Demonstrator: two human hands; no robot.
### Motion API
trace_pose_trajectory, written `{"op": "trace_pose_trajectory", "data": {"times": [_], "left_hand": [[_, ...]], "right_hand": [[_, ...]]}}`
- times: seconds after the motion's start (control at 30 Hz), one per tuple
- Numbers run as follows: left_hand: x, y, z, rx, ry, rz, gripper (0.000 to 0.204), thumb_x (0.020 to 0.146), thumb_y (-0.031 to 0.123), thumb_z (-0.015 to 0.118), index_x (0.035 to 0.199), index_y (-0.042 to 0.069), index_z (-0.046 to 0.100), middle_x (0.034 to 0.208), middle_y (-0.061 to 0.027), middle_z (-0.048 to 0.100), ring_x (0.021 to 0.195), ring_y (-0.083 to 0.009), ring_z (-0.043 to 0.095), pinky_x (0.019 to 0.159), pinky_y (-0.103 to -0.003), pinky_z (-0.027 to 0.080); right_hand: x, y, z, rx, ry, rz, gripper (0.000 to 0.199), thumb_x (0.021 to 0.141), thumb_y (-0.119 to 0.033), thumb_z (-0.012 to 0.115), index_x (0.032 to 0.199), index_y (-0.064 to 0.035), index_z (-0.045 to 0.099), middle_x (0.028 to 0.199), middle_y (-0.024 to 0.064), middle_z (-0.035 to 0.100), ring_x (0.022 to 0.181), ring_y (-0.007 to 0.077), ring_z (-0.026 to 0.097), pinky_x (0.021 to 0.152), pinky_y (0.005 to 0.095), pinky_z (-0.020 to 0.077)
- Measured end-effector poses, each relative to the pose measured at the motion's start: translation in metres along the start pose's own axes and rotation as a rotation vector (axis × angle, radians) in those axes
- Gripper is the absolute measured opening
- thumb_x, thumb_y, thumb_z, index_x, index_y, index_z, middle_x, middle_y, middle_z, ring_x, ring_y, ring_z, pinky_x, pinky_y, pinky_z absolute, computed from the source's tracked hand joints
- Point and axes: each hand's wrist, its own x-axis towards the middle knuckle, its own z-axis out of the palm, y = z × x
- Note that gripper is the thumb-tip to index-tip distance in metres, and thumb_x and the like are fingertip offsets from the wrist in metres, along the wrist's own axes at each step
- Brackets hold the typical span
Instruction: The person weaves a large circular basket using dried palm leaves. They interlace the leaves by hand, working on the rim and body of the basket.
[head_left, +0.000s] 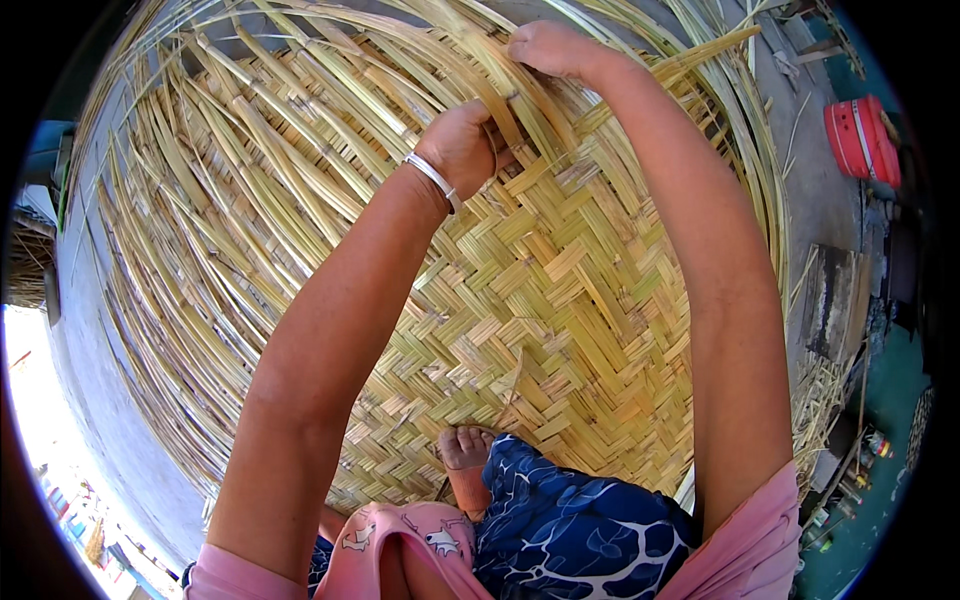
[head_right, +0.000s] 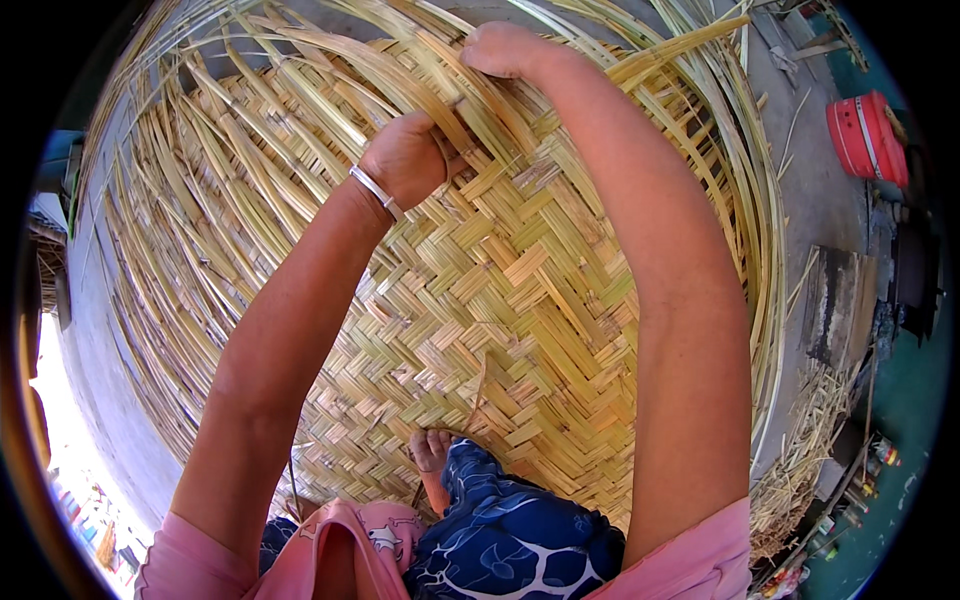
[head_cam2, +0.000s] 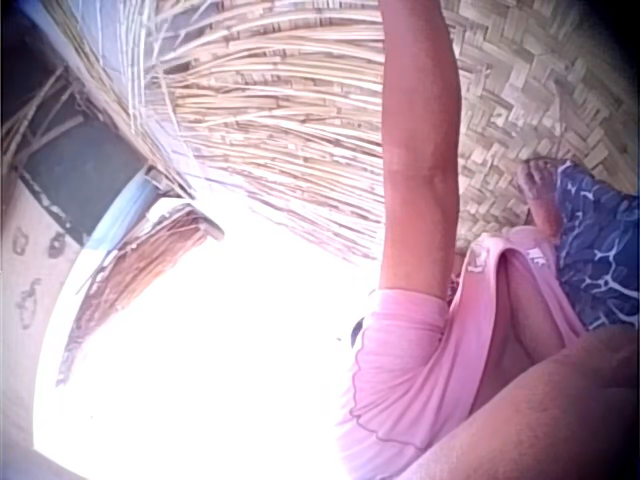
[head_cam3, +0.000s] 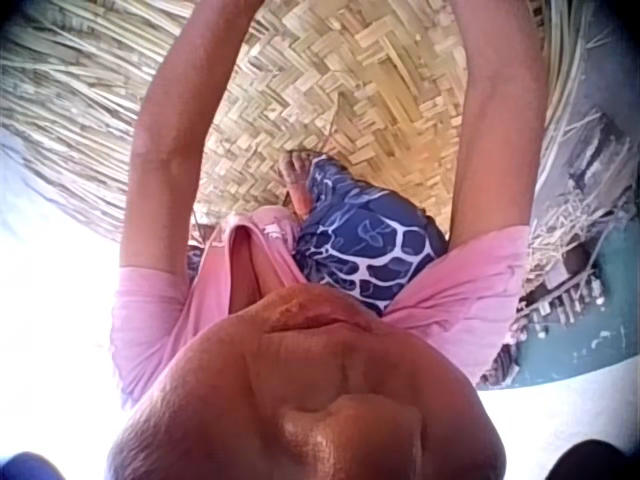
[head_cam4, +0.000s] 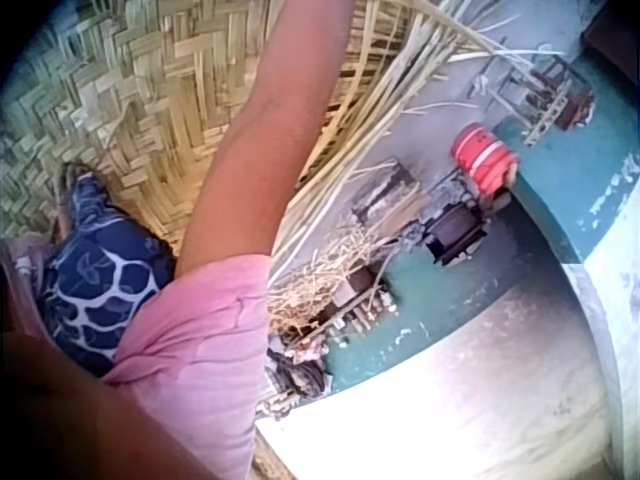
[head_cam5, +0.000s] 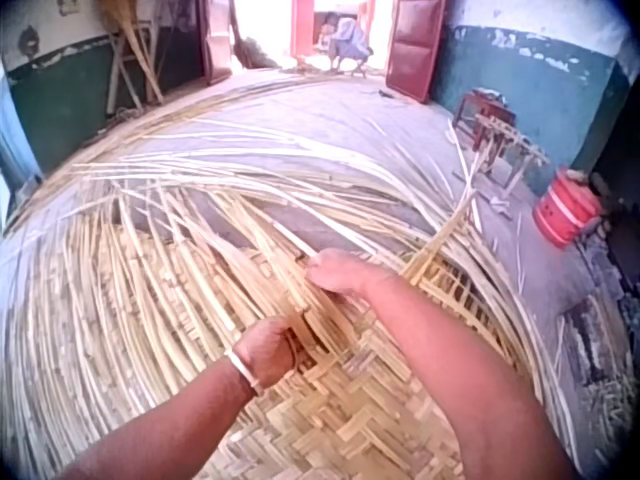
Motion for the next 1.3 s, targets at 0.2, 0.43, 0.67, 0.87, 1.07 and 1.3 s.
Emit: {"op": "trace_pose_trajectory", "data": {"times": [0.2,0.43,0.67,0.87,1.07,1.3], "left_hand": [[0.004,0.003,0.001,-0.088,0.015,0.017,0.029,0.095,0.018,0.041,0.115,0.001,0.053,0.112,-0.0110,0.060,0.104,-0.0229,0.057,0.097,-0.041,0.043],[0.003,0.006,0.003,-0.045,0.068,-0.022,0.029,0.096,0.018,0.040,0.115,-0.001,0.052,0.109,-0.0120,0.061,0.099,-0.0240,0.059,0.095,-0.041,0.046],[0.011,0.013,-0.001,0.084,-0.101,-0.092,0.024,0.094,0.017,0.047,0.110,0.003,0.056,0.102,-0.0080,0.063,0.091,-0.0202,0.060,0.082,-0.036,0.049],[0.019,0.018,-0.009,0.268,-0.285,-0.138,0.019,0.092,0.018,0.053,0.106,0.007,0.059,0.095,-0.0042,0.064,0.083,-0.0156,0.059,0.067,-0.031,0.045],[0.018,0.017,-0.018,0.275,-0.235,-0.172,0.021,0.091,0.019,0.055,0.109,0.009,0.058,0.098,-0.0023,0.063,0.086,-0.0140,0.058,0.074,-0.032,0.047],[0.021,-0.006,-0.017,0.171,-0.080,0.047,0.033,0.090,0.011,0.052,0.122,0.003,0.051,0.115,-0.0059,0.060,0.103,-0.0177,0.056,0.092,-0.033,0.043]], "right_hand": [[-0.024,-0.010,-0.005,0.898,-0.064,0.196,0.030,0.088,-0.033,0.053,0.099,-0.0056,0.058,0.089,0.0046,0.061,0.078,0.0142,0.059,0.076,0.0293,0.0471],[-0.022,-0.008,-0.014,1.073,-0.151,0.304,0.025,0.089,-0.027,0.054,0.097,-0.0045,0.060,0.083,0.0035,0.061,0.068,0.0098,0.058,0.060,0.0255,0.0491],[-0.021,-0.010,-0.009,1.107,-0.239,0.133,0.026,0.089,-0.028,0.060,0.099,-0.0039,0.062,0.077,-0.0012,0.060,0.056,0.0063,0.053,0.052,0.0211,0.0473],[-0.026,-0.005,-0.007,1.233,-0.305,-0.060,0.032,0.089,-0.028,0.061,0.107,-0.0026,0.060,0.077,-0.0046,0.058,0.060,0.0011,0.051,0.054,0.0143,0.0443],[-0.039,-0.024,-0.007,1.477,-0.206,0.067,0.016,0.083,-0.014,0.062,0.092,-0.0010,0.063,0.076,0.0051,0.063,0.064,0.0140,0.060,0.057,0.0280,0.0500],[-0.071,0.011,0.011,0.276,0.330,0.302,0.033,0.085,-0.034,0.063,0.093,-0.0015,0.064,0.080,0.0085,0.064,0.074,0.0194,0.061,0.069,0.0328,0.0483]]}}
